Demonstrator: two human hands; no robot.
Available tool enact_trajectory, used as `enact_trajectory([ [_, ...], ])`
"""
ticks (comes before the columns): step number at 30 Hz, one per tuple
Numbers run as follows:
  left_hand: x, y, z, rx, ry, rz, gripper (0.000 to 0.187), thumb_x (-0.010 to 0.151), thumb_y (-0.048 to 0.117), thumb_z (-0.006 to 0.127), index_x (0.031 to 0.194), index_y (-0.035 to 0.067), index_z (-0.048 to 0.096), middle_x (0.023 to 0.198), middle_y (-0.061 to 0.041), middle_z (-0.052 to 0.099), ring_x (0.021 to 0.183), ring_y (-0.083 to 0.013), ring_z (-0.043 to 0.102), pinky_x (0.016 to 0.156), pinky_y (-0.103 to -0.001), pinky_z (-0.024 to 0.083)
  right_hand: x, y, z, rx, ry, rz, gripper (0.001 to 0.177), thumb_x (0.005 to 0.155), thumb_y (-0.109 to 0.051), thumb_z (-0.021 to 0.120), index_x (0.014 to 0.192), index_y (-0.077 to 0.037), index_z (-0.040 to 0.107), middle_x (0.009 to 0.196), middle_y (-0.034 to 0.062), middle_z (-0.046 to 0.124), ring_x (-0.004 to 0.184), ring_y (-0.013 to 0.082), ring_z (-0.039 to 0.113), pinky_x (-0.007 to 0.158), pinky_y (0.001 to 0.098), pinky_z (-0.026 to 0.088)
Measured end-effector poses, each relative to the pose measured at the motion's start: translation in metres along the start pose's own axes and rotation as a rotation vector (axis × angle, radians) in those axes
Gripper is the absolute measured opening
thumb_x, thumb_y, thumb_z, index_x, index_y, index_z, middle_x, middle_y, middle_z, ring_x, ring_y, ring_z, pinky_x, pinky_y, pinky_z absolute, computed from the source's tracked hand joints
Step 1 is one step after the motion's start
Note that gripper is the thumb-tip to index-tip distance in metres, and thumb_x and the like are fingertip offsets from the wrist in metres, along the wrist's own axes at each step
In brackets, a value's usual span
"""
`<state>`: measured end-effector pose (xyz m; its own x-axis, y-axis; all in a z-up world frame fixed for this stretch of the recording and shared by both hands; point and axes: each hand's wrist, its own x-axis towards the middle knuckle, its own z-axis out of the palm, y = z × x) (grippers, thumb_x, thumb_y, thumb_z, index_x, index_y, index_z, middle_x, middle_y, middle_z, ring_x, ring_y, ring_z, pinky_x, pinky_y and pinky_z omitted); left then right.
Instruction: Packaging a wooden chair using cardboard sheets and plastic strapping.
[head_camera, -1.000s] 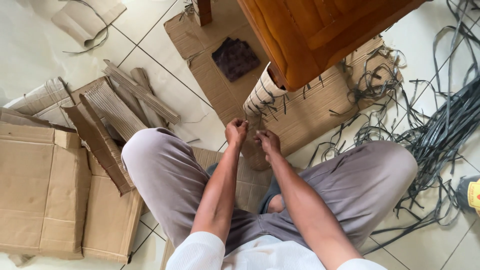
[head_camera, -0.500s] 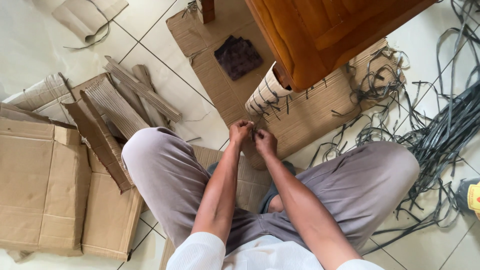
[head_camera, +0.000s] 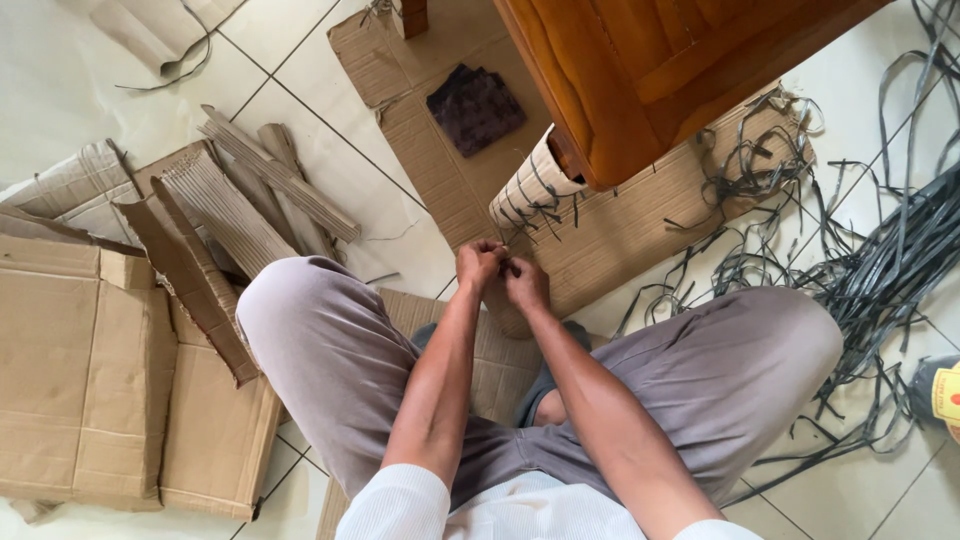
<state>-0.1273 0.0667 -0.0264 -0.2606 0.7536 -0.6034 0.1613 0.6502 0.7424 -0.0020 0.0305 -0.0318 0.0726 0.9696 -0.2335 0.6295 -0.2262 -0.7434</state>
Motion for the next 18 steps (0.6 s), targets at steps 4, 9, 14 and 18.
enact_trajectory([
  [4, 0.004, -0.008, 0.002, 0.104, 0.072, 0.070, 0.024, 0.077, 0.029, 0.082, 0.094, 0.012, 0.083, 0.090, -0.009, 0.081, 0.083, -0.0193, 0.077, 0.079, -0.034, 0.058, -0.002, -0.017, -0.010, 0.002, 0.237, -0.077, 0.016, 0.089, -0.018, 0.073, 0.100, -0.007, 0.074, 0.093, 0.0130, 0.073, 0.081, 0.0281, 0.071, 0.073, 0.0401, 0.055],
  [9, -0.008, 0.005, -0.004, 0.132, 0.070, -0.005, 0.025, 0.078, 0.036, 0.081, 0.095, 0.019, 0.085, 0.093, -0.008, 0.081, 0.087, -0.0221, 0.076, 0.082, -0.037, 0.058, 0.009, -0.034, -0.020, 0.102, 0.244, -0.225, 0.020, 0.096, -0.024, 0.071, 0.108, -0.008, 0.075, 0.099, 0.0124, 0.072, 0.086, 0.0279, 0.071, 0.076, 0.0380, 0.056],
  [14, -0.006, 0.004, -0.006, 0.179, 0.056, 0.033, 0.027, 0.079, 0.038, 0.082, 0.096, 0.018, 0.084, 0.091, -0.010, 0.080, 0.086, -0.0229, 0.077, 0.081, -0.037, 0.058, 0.033, -0.023, -0.010, 0.118, 0.130, -0.108, 0.024, 0.091, -0.030, 0.076, 0.102, -0.009, 0.079, 0.091, 0.0103, 0.076, 0.082, 0.0245, 0.073, 0.074, 0.0360, 0.056],
  [18, 0.000, -0.012, -0.004, 0.041, -0.033, 0.085, 0.020, 0.073, 0.023, 0.079, 0.091, 0.017, 0.085, 0.089, -0.006, 0.084, 0.084, -0.0185, 0.081, 0.081, -0.033, 0.062, 0.039, -0.017, -0.010, 0.152, 0.050, 0.034, 0.023, 0.091, -0.031, 0.076, 0.097, -0.009, 0.079, 0.087, 0.0080, 0.079, 0.079, 0.0214, 0.075, 0.073, 0.0345, 0.057],
])
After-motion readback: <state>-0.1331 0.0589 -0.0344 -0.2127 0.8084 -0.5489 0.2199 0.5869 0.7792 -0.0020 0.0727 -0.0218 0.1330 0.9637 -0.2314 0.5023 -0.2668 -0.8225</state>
